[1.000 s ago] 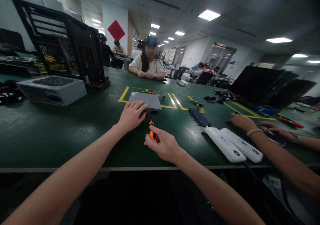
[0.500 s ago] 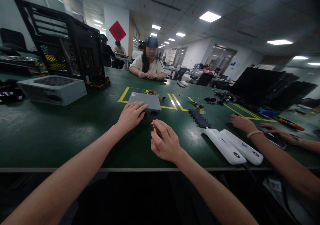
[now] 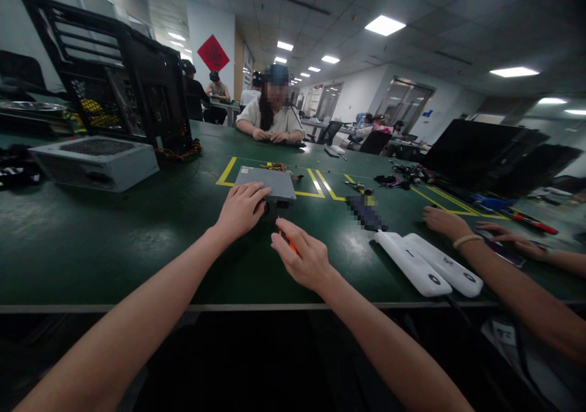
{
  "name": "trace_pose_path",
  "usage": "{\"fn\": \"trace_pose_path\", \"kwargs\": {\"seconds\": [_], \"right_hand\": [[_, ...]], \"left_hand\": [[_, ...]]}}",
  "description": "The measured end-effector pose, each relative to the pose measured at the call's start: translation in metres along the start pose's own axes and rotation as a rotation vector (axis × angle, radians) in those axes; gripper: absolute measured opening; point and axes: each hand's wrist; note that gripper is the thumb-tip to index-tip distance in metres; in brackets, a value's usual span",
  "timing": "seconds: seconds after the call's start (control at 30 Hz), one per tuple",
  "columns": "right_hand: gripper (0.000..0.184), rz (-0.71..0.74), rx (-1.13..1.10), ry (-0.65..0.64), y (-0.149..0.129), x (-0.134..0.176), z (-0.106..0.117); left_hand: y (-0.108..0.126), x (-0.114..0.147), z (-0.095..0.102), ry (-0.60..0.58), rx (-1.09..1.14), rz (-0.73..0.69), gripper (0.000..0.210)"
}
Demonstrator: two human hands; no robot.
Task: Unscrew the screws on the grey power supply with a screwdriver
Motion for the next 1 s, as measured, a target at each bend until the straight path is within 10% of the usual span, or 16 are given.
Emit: {"fn": "trace_pose_path", "kwargs": {"seconds": [1.0], "right_hand": [[0.033, -0.113, -0.021, 0.072, 0.001, 0.005, 0.0]], "left_hand": [[0.002, 0.001, 0.0, 0.001, 0.011, 0.012, 0.039]]}}
Point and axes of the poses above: each hand's wrist, its own x-axis away from the middle knuckle, its own z-axis out of the back of the hand, y = z × x, and after that the axes turned 5 degrees about -y, right-handed
